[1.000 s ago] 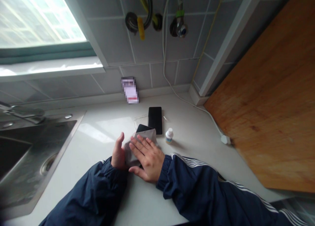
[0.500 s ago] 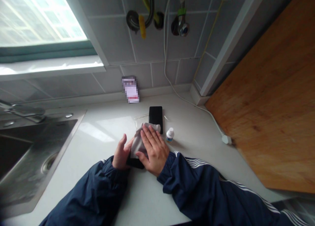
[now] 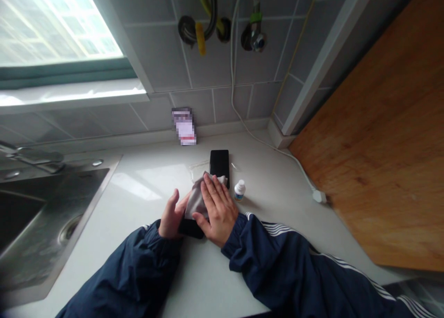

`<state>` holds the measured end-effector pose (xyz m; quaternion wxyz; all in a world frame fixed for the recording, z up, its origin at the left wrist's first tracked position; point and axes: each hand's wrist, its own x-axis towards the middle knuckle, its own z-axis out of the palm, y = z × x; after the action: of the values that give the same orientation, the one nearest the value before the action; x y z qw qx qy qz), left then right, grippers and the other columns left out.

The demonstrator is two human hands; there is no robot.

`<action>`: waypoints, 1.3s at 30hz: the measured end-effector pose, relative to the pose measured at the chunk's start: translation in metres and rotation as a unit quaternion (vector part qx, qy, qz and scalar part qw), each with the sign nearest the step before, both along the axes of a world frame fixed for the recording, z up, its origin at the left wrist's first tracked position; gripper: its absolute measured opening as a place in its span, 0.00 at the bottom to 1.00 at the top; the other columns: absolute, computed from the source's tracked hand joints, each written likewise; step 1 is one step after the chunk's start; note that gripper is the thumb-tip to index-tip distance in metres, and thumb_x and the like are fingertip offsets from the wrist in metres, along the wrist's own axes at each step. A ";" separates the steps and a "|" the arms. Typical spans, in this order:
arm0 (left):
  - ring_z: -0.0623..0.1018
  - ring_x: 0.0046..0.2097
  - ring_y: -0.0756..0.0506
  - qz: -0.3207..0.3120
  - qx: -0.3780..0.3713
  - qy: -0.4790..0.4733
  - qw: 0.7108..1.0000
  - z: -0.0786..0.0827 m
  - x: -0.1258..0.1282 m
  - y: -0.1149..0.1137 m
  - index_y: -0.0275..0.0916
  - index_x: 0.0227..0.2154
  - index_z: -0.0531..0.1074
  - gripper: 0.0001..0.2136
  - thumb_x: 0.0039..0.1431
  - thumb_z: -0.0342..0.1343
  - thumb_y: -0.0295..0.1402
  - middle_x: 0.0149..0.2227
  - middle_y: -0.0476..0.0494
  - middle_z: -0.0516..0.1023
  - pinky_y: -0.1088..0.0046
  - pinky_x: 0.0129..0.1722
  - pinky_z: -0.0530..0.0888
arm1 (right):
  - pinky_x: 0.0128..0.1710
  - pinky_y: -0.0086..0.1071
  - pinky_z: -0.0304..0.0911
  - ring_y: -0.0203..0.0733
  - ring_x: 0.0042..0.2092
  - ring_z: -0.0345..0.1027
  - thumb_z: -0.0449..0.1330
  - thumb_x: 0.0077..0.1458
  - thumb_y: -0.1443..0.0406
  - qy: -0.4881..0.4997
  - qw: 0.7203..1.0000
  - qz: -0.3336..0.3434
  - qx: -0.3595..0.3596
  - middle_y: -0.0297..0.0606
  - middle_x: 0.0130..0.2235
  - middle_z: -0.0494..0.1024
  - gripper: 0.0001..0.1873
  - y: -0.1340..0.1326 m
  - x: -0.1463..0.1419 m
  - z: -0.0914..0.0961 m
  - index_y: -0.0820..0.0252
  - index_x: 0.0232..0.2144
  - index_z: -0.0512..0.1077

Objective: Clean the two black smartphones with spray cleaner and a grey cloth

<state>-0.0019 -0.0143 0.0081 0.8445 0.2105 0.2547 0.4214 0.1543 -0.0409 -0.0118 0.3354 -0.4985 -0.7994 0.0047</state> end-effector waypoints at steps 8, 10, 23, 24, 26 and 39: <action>0.63 0.71 0.28 -0.001 -0.004 0.004 1.000 0.000 0.000 0.001 0.41 0.71 0.61 0.39 0.62 0.56 0.58 0.69 0.36 0.68 0.50 0.72 0.54 | 0.70 0.57 0.53 0.57 0.76 0.40 0.45 0.73 0.50 0.001 1.000 0.008 -0.005 0.49 0.76 0.47 0.41 0.001 0.001 0.000 0.62 0.76 0.37; 0.64 0.70 0.28 0.003 -0.005 0.002 1.000 0.001 0.000 0.001 0.40 0.71 0.61 0.40 0.62 0.55 0.58 0.68 0.35 0.69 0.50 0.72 0.55 | 0.70 0.57 0.53 0.56 0.76 0.41 0.45 0.73 0.50 0.006 1.000 0.009 -0.007 0.48 0.76 0.47 0.40 0.001 0.001 0.000 0.61 0.76 0.37; 0.60 0.73 0.30 0.008 0.017 -0.004 1.000 -0.002 -0.001 0.002 0.40 0.68 0.66 0.39 0.64 0.47 0.63 0.70 0.37 0.67 0.51 0.73 0.52 | 0.72 0.57 0.49 0.57 0.77 0.35 0.38 0.72 0.43 -0.019 0.999 0.045 -0.024 0.50 0.76 0.44 0.43 -0.002 0.001 -0.006 0.64 0.76 0.40; 0.59 0.73 0.30 0.010 0.014 -0.005 1.000 -0.004 -0.002 0.003 0.40 0.68 0.66 0.39 0.64 0.46 0.63 0.70 0.37 0.67 0.51 0.73 0.52 | 0.72 0.56 0.49 0.57 0.77 0.34 0.37 0.72 0.42 -0.022 0.998 0.051 -0.026 0.50 0.76 0.44 0.43 -0.002 0.000 -0.006 0.64 0.76 0.41; 0.58 0.73 0.30 0.013 0.004 -0.006 1.000 -0.006 -0.003 0.003 0.39 0.68 0.66 0.40 0.64 0.45 0.63 0.69 0.36 0.67 0.50 0.73 0.51 | 0.72 0.56 0.49 0.57 0.77 0.34 0.36 0.71 0.41 -0.025 0.997 0.066 -0.032 0.51 0.76 0.44 0.45 -0.003 0.000 -0.006 0.65 0.76 0.42; 0.61 0.72 0.30 0.008 -0.079 -0.036 0.996 0.003 -0.004 0.002 0.34 0.68 0.63 0.42 0.67 0.34 0.63 0.67 0.28 0.69 0.47 0.72 0.51 | 0.73 0.58 0.40 0.60 0.77 0.27 0.34 0.66 0.35 -0.047 0.979 0.172 -0.095 0.51 0.77 0.37 0.52 -0.005 0.005 -0.002 0.68 0.74 0.47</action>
<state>-0.0055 -0.0119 0.0108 0.8638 0.1258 0.2584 0.4138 0.1590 -0.0459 -0.0135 0.2431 -0.3829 -0.8838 0.1146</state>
